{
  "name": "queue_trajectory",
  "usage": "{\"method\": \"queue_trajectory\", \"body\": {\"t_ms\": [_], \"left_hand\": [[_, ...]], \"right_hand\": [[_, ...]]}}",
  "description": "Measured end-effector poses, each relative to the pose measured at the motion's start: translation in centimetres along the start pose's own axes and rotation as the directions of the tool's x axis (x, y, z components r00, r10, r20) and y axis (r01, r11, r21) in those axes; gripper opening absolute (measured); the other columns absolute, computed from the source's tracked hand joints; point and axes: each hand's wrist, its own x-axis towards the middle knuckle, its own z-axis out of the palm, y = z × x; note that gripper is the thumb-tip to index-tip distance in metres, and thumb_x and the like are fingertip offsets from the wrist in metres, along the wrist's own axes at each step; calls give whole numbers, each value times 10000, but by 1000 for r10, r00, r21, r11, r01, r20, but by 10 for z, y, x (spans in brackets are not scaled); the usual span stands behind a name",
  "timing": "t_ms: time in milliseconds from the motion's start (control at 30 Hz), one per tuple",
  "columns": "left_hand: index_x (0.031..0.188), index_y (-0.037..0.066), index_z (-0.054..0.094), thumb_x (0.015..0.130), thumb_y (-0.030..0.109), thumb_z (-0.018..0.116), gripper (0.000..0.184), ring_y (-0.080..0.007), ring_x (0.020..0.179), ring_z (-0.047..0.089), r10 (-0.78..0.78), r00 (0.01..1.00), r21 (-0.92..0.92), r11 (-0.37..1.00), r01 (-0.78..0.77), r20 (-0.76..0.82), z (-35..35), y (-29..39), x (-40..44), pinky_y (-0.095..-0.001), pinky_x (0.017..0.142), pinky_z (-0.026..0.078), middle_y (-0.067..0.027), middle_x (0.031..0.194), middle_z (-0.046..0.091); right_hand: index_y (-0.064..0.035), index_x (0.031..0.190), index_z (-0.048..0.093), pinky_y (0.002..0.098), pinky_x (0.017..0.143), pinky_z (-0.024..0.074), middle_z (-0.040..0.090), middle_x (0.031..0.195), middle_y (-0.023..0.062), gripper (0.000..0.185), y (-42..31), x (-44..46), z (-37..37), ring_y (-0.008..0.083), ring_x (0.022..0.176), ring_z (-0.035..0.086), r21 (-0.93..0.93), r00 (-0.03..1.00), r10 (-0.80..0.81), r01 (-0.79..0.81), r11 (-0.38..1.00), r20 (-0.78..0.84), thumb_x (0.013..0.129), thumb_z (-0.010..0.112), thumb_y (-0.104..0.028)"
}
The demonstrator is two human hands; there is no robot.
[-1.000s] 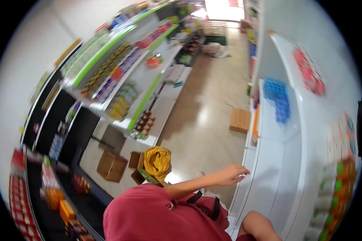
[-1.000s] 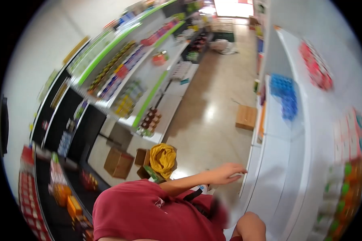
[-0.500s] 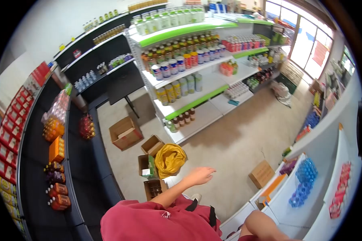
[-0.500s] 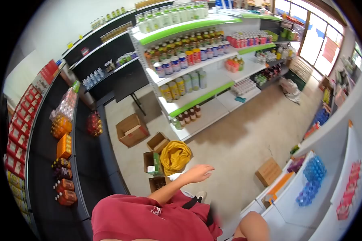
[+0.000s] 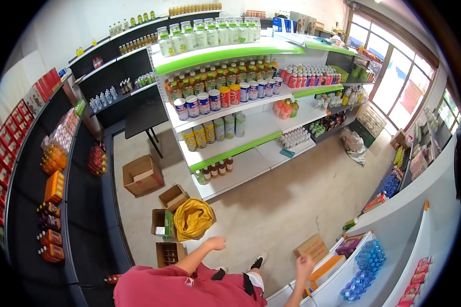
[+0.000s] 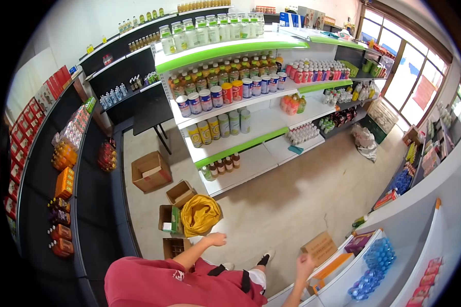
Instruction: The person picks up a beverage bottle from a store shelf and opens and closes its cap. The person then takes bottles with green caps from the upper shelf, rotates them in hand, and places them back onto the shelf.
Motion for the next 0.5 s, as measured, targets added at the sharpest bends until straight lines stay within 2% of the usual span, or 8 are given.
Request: {"method": "queue_trajectory", "body": {"t_ms": [33,100,133,167,200,267,367,500], "left_hand": [[1180,4,675,893,271,561,409,-437,1092,669,-40,999,-1,999,40,30,19,-23,19,-521,952,533,-271,1137,703],[1126,15,711,891,271,552,382,-438,1088,676,-113,994,16,993,113,2,67,-67,39,-521,943,537,-273,1151,705],[1072,35,740,876,248,564,339,-438,1066,685,-128,989,142,983,117,76,68,-68,22,-541,917,539,-257,1173,708],[1029,47,756,860,239,582,309,-439,1027,698,-192,930,254,961,113,314,66,-68,14,-548,881,548,-232,1127,730],[1036,51,758,854,248,594,314,-435,1032,698,-240,877,267,954,134,417,67,-65,13,-540,887,549,-230,1134,729],[1051,58,760,843,266,618,327,-428,1042,698,-306,834,231,948,221,459,65,-52,19,-524,898,550,-227,1147,727],[1073,68,765,827,294,653,352,-418,1056,697,-336,842,169,942,291,422,57,-21,58,-500,915,553,-222,1168,725],[1103,82,771,805,330,701,394,-405,1075,697,-280,933,98,960,264,225,33,6,127,-469,937,555,-215,1195,721]], "right_hand": [[-27,823,705,422,650,526,678,690,138,81,48,-25,28,317,631,656,3,994,110,-110,994,-23,775,718,-91],[0,806,745,450,674,542,701,720,188,124,121,-75,61,339,693,696,-4,913,402,-403,915,76,775,698,-111],[8,781,744,465,643,536,701,690,194,141,180,-114,85,345,646,695,-26,874,461,-463,886,152,757,707,-126],[12,720,723,473,610,531,664,610,176,157,221,-147,98,319,587,676,-63,863,462,-459,886,207,748,720,-143],[-5,739,749,422,619,557,696,630,167,92,243,-172,101,313,591,695,-91,787,553,-551,829,273,683,732,-75],[-1,731,744,419,604,551,689,619,161,87,243,-186,94,304,577,688,-173,644,670,-661,730,370,689,731,-76],[5,719,737,414,581,543,678,604,153,85,247,-161,91,290,557,676,-214,510,727,-731,648,460,697,730,-77],[13,702,727,407,550,532,665,583,142,91,274,-101,87,271,531,661,-191,476,705,-742,643,526,709,729,-78]]}}
